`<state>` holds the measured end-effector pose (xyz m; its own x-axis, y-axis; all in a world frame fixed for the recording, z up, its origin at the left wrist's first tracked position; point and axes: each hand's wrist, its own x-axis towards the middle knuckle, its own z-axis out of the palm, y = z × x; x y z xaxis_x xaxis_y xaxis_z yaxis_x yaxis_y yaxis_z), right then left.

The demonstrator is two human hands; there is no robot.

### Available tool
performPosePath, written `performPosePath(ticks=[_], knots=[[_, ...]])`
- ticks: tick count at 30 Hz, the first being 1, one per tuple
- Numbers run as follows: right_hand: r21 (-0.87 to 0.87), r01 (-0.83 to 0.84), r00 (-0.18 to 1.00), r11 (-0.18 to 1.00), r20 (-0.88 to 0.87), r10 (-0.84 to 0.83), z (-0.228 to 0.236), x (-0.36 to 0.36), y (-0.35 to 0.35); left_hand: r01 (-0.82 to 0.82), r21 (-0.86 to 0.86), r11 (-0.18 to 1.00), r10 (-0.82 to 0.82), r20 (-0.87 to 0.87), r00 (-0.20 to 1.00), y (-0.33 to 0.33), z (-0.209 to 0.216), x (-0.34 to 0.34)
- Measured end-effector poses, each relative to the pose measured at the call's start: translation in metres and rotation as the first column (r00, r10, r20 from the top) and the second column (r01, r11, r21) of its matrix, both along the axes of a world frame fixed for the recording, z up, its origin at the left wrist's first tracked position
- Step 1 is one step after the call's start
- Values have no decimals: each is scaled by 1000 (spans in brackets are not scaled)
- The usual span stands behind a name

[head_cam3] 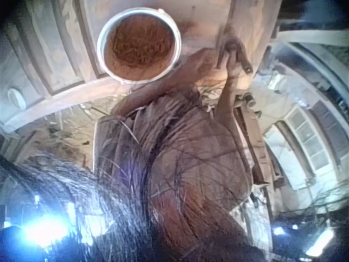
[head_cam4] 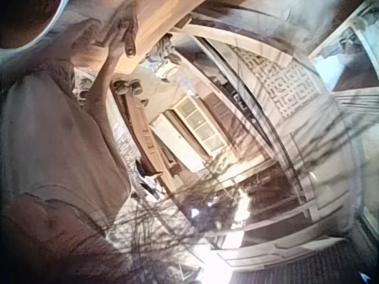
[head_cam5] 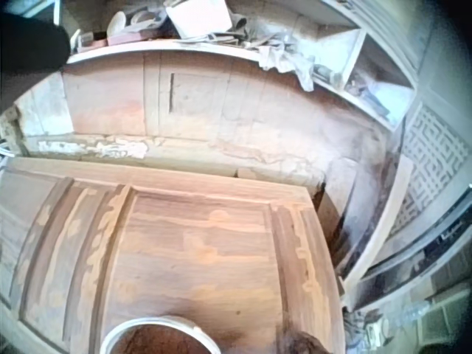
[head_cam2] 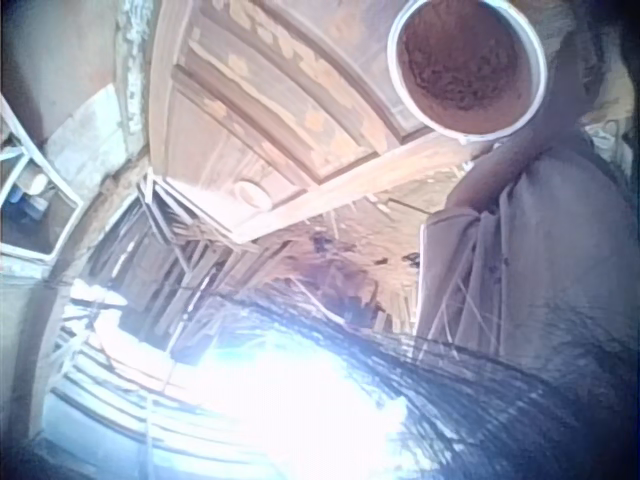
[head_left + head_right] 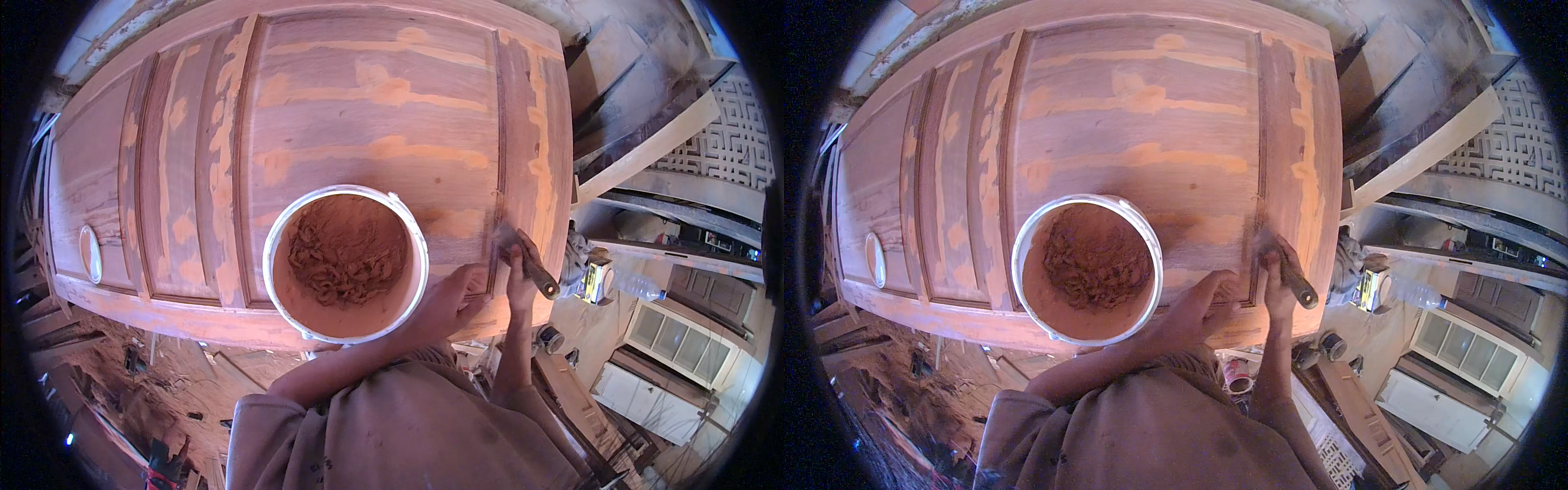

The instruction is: The person applies wood filler to recessed panels and joints on a wooden door using a putty knife, taking material from a white bucket and smoothing it into the wood surface.

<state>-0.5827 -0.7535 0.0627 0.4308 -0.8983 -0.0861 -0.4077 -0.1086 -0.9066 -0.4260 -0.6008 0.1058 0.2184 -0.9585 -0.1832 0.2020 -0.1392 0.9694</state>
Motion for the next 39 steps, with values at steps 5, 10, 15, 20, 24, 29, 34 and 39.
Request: performPosePath(ticks=[5, 10, 15, 20, 24, 29, 34, 39], knots=[[137, -146, 986, 980, -66, 156, 18, -3, -37, -19, 82, 996, 16, 39, 999, 11, -25, -4], [91, -273, 930, 958, -228, 287, -2, -8, -80, -23, 104, 994, 23, 4, 1000, 12, -23, -3], [160, -287, 920, 944, -229, 318, 4, 17, -89, -79, 94, 992, 74, 50, 996, 19, -27, 0], [205, -255, 938, 945, -184, 293, 9, 28, -88, -108, 93, 990, 106, 26, 994, 22, -26, 2], [209, -279, 934, 937, -169, 315, 9, 26, -89, -105, 76, 992, 104, 16, 994, 21, -26, 3], [239, -270, 932, 933, -177, 316, 2, 24, -95, -87, 77, 993, 87, 9, 996, 21, -24, 4], [194, -337, 900, 921, -221, 376, -1, 24, -98, -84, 80, 993, 82, 31, 996, 21, -24, 5], [160, -314, 917, 936, -206, 342, -4, 26, -95, -89, 96, 991, 93, -40, 995, 19, -21, 5]])
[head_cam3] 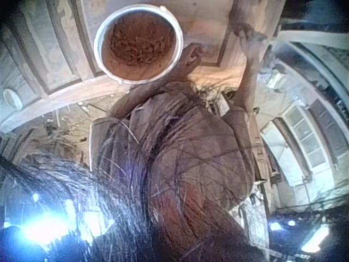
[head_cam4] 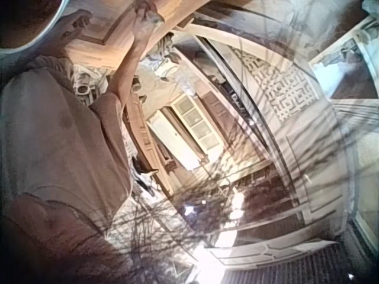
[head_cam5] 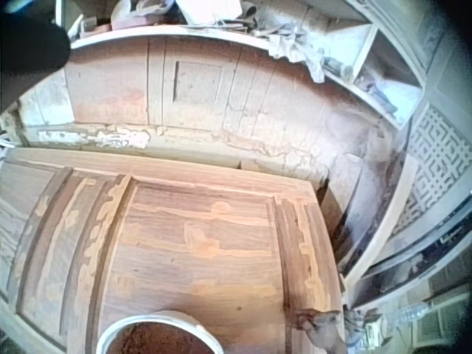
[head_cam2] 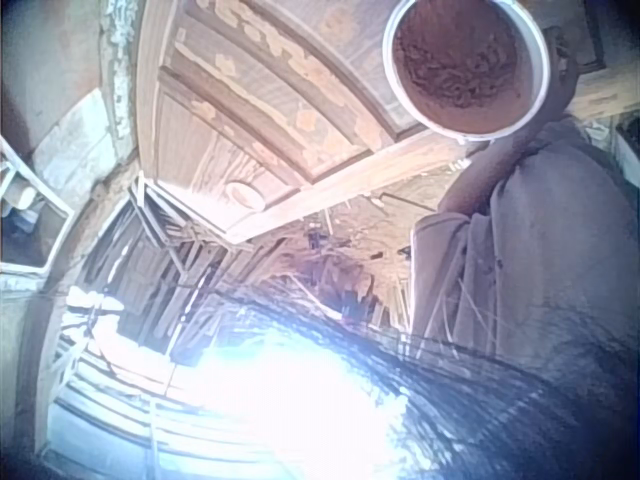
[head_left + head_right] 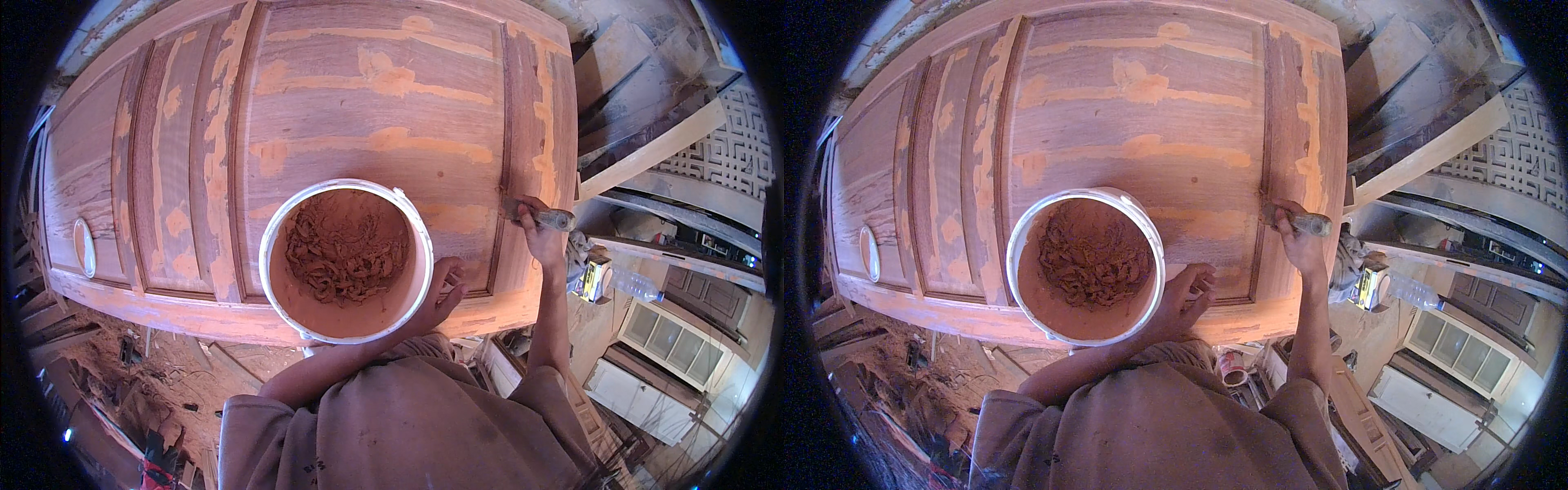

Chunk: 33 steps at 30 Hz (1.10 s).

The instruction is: The person applies wood filler to recessed panels and joints on a wooden door using a putty knife, taking material from a white bucket and smoothing it into the wood surface.

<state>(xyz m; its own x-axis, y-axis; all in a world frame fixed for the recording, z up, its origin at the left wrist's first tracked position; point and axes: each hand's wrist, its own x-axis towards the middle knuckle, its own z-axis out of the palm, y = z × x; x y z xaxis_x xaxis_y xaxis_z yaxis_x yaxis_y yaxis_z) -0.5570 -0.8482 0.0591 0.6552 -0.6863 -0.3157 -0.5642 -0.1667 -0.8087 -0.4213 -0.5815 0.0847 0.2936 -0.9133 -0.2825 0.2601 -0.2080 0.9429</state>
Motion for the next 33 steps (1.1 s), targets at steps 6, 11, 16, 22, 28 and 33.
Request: performPosePath(ticks=[6, 11, 16, 22, 28, 33], knots=[[-173, -134, 987, 976, -107, 116, 8, 10, -6, -14, -44, 999, 16, 46, 999, 1, -6, -3], [-103, -31, 999, 994, -32, 28, 13, 9, 4, 16, -7, 1000, -16, 42, 999, 2, -4, -3], [-115, 226, 961, 967, 189, -202, 54, 2, 32, 29, -10, 1000, -28, 108, 994, 2, -10, -6], [129, 236, 945, 963, 202, -258, 28, -19, 21, 84, 28, 996, -85, 48, 995, -4, -4, -9], [232, 183, 968, 955, 125, -216, 16, -16, -12, 35, 43, 998, -37, 32, 999, 1, -9, -7], [248, 109, 983, 963, 116, -141, 11, -8, -23, 13, 59, 998, -14, 16, 1000, 0, -7, -6]])
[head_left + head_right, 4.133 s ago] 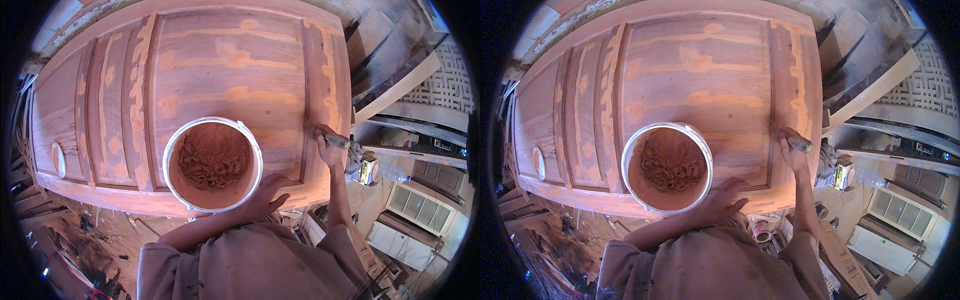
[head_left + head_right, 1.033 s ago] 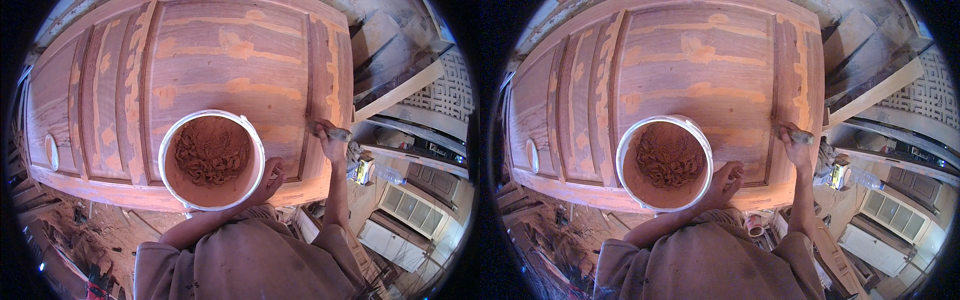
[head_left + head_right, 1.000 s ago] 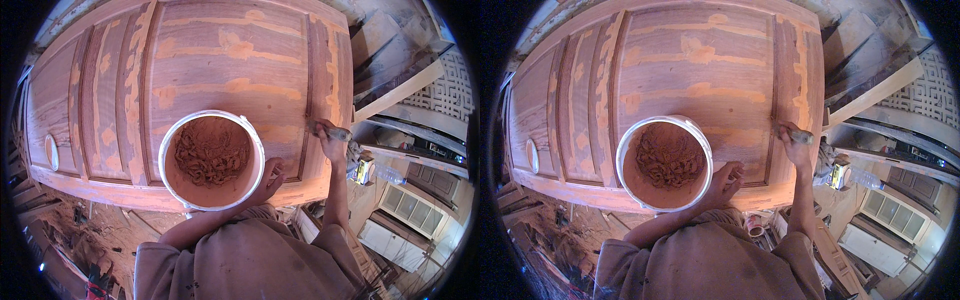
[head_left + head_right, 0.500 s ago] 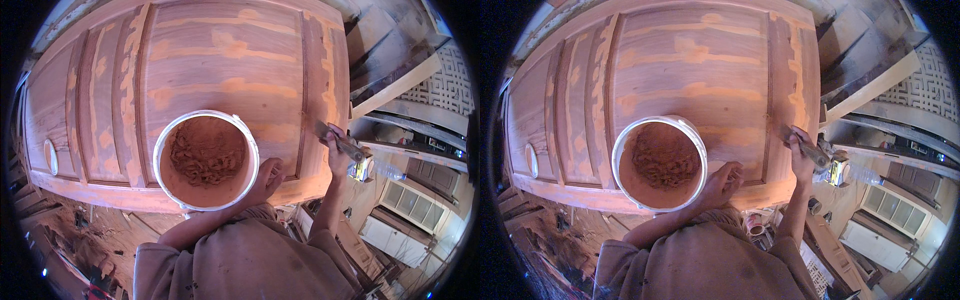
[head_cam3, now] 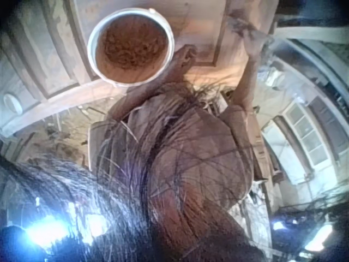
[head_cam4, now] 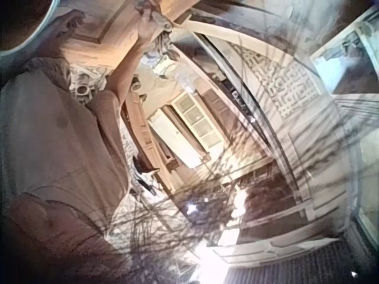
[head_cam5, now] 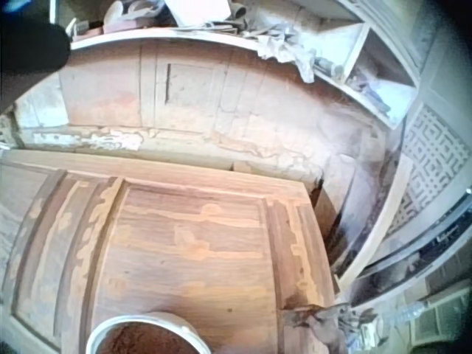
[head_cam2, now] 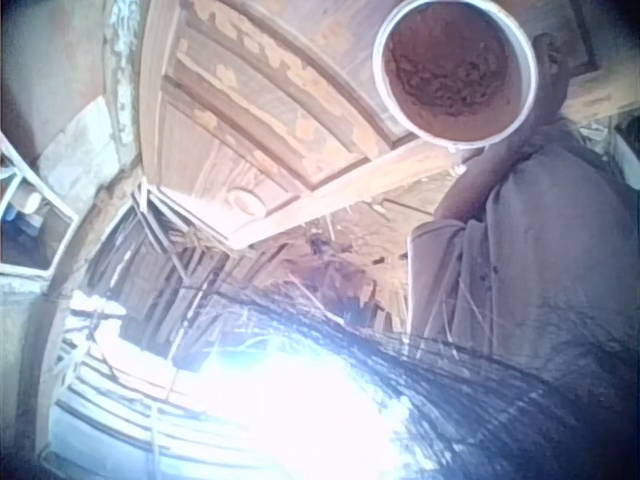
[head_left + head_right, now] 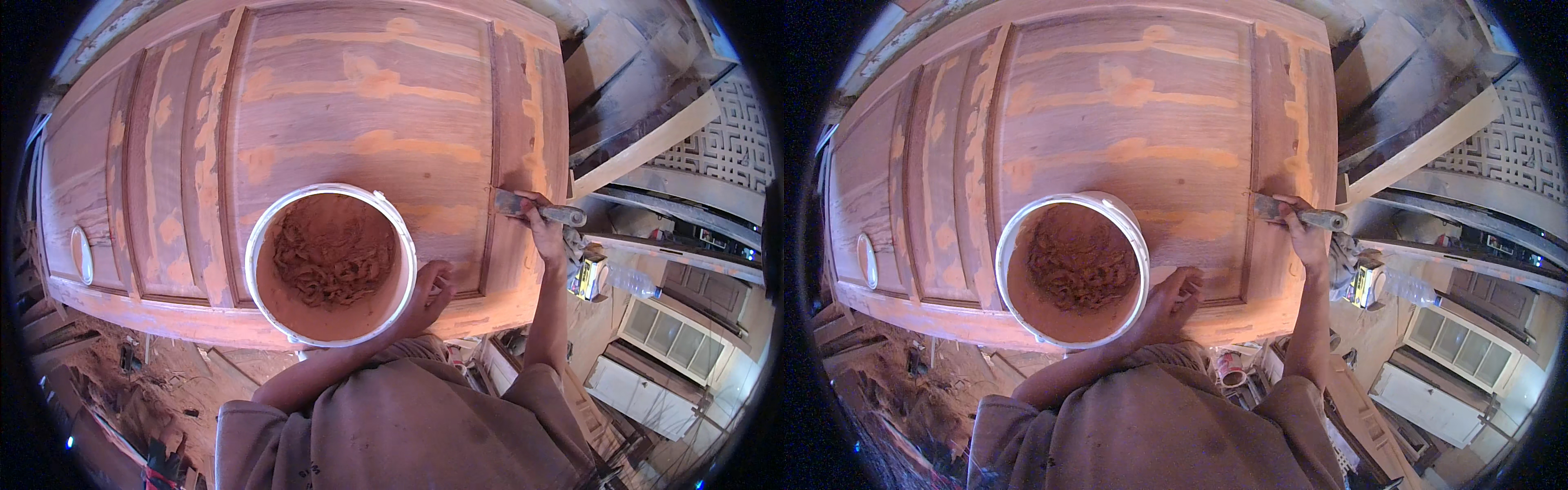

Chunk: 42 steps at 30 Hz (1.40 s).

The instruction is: The person applies wood filler to recessed panels and joints on a wooden door using a putty knife, taking material from a white bucket and smoothing it into the wood surface.

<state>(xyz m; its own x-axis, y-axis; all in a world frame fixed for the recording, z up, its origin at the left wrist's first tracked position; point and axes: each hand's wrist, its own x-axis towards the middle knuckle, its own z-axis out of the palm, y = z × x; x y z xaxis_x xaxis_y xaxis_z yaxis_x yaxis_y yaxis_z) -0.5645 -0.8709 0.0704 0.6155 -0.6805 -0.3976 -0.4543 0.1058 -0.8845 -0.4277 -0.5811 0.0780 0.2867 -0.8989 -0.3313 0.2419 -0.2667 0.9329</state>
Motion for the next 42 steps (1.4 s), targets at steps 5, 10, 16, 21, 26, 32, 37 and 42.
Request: performPosePath(ticks=[5, 10, 16, 21, 26, 32, 37, 42], knots=[[2, -2, 1000, 1000, -19, 2, -2, 4, 0, 15, -24, 1000, -15, 13, 1000, 0, 1, 0], [-12, -39, 998, 999, -40, 39, 0, 8, -2, 11, -73, 997, -7, 53, 999, 0, 0, 2], [-46, -31, 999, 998, -30, 30, -9, 5, -12, 18, -47, 999, -14, 78, 997, 0, 2, 4], [-61, -81, 994, 995, -75, 77, -6, 16, -23, 7, -56, 998, -4, 58, 998, 0, 3, 4], [-163, -16, 1000, 986, -18, 14, 0, 26, -34, -1, -62, 998, 5, 68, 998, 1, 0, 4], [-53, 112, 993, 992, 46, -110, 15, 18, -16, -14, -66, 998, 19, 66, 998, 2, -1, 3], [-30, 134, 990, 991, -50, -135, 15, -6, 5, -3, -66, 998, 9, 88, 996, 3, -1, 4], [-231, 123, 992, 965, 13, -123, 15, -2, 65, -31, -31, 999, 32, 29, 999, 5, -3, 2]])
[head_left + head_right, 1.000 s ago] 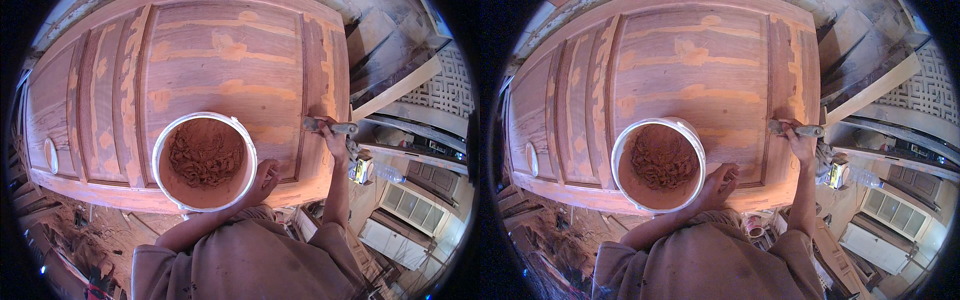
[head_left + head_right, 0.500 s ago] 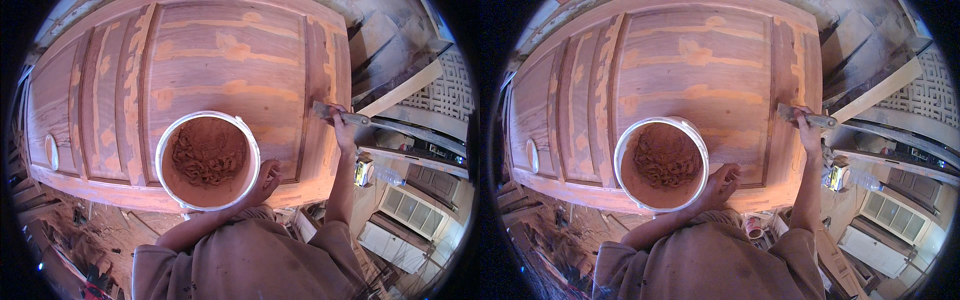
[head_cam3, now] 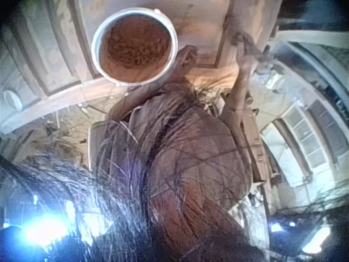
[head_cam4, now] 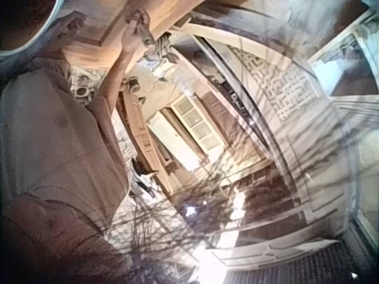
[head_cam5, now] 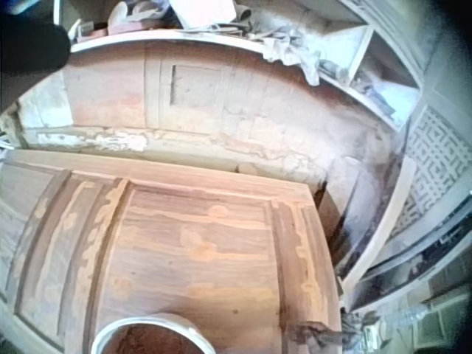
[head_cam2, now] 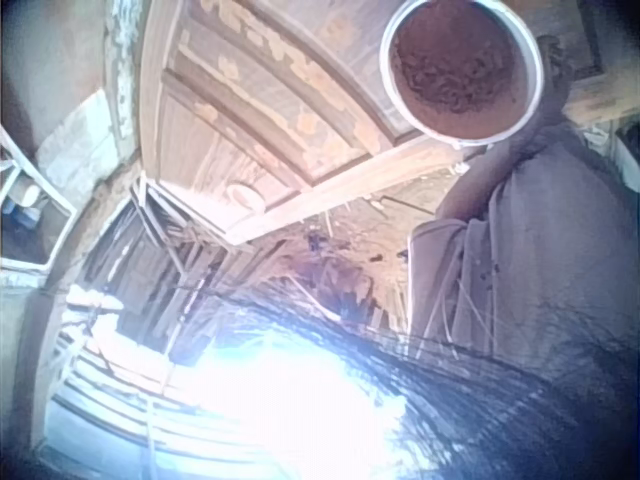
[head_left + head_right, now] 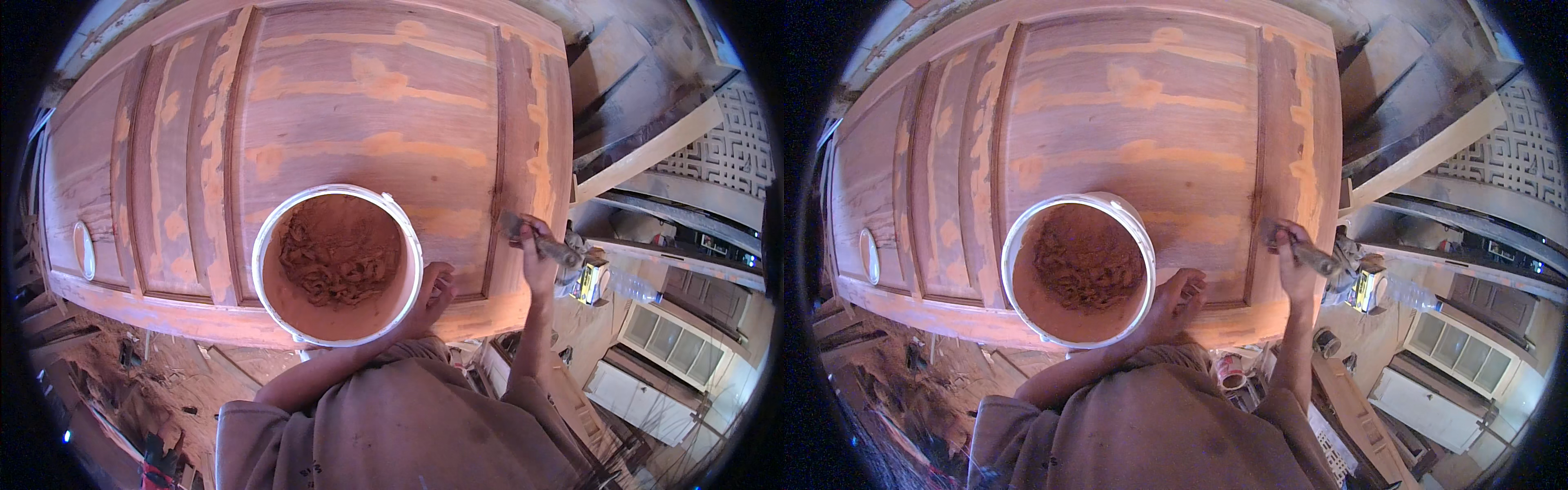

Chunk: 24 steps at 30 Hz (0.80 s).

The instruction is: The person applies wood filler to recessed panels and joints on a wooden door using a putty knife, taking material from a white bucket and smoothing it into the wood surface.

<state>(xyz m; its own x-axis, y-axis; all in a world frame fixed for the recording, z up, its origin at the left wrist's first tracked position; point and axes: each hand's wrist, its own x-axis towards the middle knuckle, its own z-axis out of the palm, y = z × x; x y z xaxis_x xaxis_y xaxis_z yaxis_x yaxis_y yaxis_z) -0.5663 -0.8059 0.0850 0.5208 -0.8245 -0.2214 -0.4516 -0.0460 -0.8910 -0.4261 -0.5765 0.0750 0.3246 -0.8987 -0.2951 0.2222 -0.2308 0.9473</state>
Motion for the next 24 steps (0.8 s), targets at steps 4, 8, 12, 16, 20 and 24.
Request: performPosePath(ticks=[4, 8, 12, 16, 20, 24], knots=[[-270, -51, 991, 961, -131, 16, -7, -13, 16, 60, 38, 997, -59, -23, 998, -12, -2, -6], [-151, -74, 992, 986, -110, 58, -9, -11, 9, 117, 22, 993, -114, -86, 990, -22, 7, -3], [-180, -150, 982, 972, -145, 125, -17, 0, -11, 80, 4, 997, -80, -48, 996, -19, 7, -2], [-129, -183, 971, 975, -180, 158, -9, 11, -18, 17, -20, 1000, -16, 19, 1000, -9, 2, 0], [-146, -244, 936, 959, -293, 194, -4, 16, -21, -39, 12, 999, 38, 66, 997, -4, -15, -3], [-124, -204, 954, 971, -248, 169, -3, 18, -18, -72, -11, 997, 72, 25, 997, -6, -18, -4]])
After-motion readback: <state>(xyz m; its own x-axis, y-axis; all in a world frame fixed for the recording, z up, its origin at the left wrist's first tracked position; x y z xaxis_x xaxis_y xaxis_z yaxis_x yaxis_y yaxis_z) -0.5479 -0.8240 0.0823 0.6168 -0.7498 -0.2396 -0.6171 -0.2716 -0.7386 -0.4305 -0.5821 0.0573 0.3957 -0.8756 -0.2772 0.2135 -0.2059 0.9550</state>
